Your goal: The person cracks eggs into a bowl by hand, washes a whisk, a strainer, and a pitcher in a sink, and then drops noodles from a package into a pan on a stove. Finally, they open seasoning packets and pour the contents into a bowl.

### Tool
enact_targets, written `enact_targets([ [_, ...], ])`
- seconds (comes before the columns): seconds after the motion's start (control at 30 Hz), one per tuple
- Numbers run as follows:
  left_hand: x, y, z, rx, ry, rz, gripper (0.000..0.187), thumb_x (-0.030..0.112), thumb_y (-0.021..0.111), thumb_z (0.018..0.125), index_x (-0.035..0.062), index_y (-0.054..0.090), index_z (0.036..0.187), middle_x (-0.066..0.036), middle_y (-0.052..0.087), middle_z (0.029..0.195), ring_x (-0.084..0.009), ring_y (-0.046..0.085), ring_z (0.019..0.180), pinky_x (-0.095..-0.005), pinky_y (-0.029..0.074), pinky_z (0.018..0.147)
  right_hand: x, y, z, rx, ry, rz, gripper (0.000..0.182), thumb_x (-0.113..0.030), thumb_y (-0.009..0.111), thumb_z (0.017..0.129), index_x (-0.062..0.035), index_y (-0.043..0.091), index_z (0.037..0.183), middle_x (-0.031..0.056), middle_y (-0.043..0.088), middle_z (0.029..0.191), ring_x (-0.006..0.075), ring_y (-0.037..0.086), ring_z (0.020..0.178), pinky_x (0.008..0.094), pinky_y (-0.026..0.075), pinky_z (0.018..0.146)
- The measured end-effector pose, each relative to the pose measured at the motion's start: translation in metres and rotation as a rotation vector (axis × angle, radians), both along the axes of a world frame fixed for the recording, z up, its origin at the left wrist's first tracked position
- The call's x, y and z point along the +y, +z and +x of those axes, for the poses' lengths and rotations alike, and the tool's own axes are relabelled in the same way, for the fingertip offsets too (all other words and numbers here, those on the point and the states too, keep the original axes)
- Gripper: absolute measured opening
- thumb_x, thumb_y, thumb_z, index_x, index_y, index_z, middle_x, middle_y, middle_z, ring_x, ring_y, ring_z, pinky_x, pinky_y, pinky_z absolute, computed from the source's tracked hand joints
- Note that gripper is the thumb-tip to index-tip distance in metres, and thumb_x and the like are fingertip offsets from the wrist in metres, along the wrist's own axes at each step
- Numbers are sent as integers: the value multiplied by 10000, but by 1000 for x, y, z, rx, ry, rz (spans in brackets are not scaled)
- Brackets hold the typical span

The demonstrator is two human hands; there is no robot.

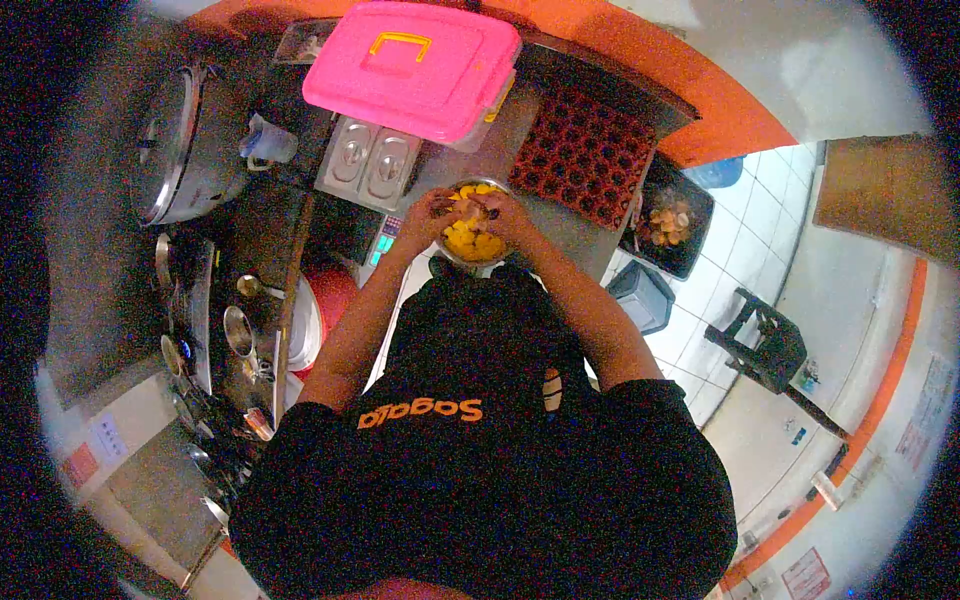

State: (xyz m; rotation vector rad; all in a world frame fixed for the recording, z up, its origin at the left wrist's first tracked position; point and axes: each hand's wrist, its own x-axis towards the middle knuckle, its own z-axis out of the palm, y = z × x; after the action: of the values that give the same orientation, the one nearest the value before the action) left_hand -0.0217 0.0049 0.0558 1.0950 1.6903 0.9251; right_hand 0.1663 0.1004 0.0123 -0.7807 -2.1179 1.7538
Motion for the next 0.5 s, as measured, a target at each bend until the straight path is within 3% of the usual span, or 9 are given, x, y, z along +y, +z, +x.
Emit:
enact_targets([
  [0.03, 0, 2, 0, -187, 46, -45, 381, 257, 683, 800, 31, 589, 1092, -97, 635, 1040, -172, 628, 842, -318, 524, 737, 2, 1, -1, -7, -28, -256, 578, -36, 653, 717, -42, 503, 1275, 52, 564, 1060, 191, 581, 912, 247, 502, 778],
  [0.07, 0, 4, 2, -375, 91, -92, 396, 261, 676, 809, 25, 580, 1112, -86, 635, 1037, -157, 622, 836, -312, 522, 726, 3, 2, 1, -4, -30, -255, 578, -36, 653, 717, -42, 503, 1275, 52, 564, 1060, 191, 581, 912, 247, 502, 778],
  [0.13, 4, 15, 8, -309, 56, -182, 411, 274, 651, 831, 28, 561, 1148, -80, 634, 1035, -161, 622, 828, -303, 521, 716, 4, 17, 6, -86, -86, -559, 585, -69, 675, 759, -66, 467, 1306, 37, 571, 1057, 161, 587, 829, 258, 506, 775],
  [0.17, 6, 20, 11, -244, 24, -272, 427, 286, 626, 852, 31, 542, 1184, -75, 634, 1034, -164, 622, 820, -294, 520, 705, 3, 25, 9, -84, -88, -557, 585, -69, 675, 759, -66, 467, 1306, 37, 571, 1057, 161, 587, 829, 258, 506, 775],
  [0.23, 5, 10, 17, -162, -40, -208, 437, 320, 568, 891, 53, 512, 1233, -64, 634, 1036, -169, 623, 809, -278, 520, 669, -1, 37, 18, 118, -197, -998, 543, -154, 679, 796, -88, 468, 1293, 43, 589, 1041, 143, 578, 755, 251, 506, 708],
  [0.3, 4, 13, 29, -440, 114, -300, 425, 332, 596, 872, 69, 548, 1202, -73, 622, 989, -151, 622, 775, -268, 510, 601, -4, 47, 36, 210, -287, -1069, 509, -198, 666, 815, -103, 474, 1277, 37, 591, 1034, 134, 567, 729, 233, 494, 643],
  [0.37, 0, 18, 33, -407, 103, -225, 448, 349, 587, 876, 87, 529, 1234, -65, 618, 975, -142, 616, 755, -264, 503, 578, -2, 48, 64, 304, -373, -1138, 478, -242, 653, 833, -119, 481, 1262, 31, 594, 1027, 125, 556, 703, 215, 483, 578],
  [0.43, -8, 14, 26, -326, 147, -255, 454, 357, 583, 876, 90, 523, 1238, -60, 617, 977, -137, 607, 745, -261, 498, 572, 6, 30, 110, 399, -580, -1270, 306, -281, 613, 856, -144, 563, 1125, 19, 611, 1022, 125, 551, 680, 223, 490, 561],
  [0.5, -23, 10, 13, -282, 140, -247, 436, 344, 579, 877, 90, 528, 1228, -62, 619, 978, -136, 605, 746, -260, 495, 568, 15, 0, 167, 681, -495, -1269, 387, -403, 584, 861, -153, 539, 1153, 3, 604, 1053, 98, 517, 691, 219, 473, 570],
])
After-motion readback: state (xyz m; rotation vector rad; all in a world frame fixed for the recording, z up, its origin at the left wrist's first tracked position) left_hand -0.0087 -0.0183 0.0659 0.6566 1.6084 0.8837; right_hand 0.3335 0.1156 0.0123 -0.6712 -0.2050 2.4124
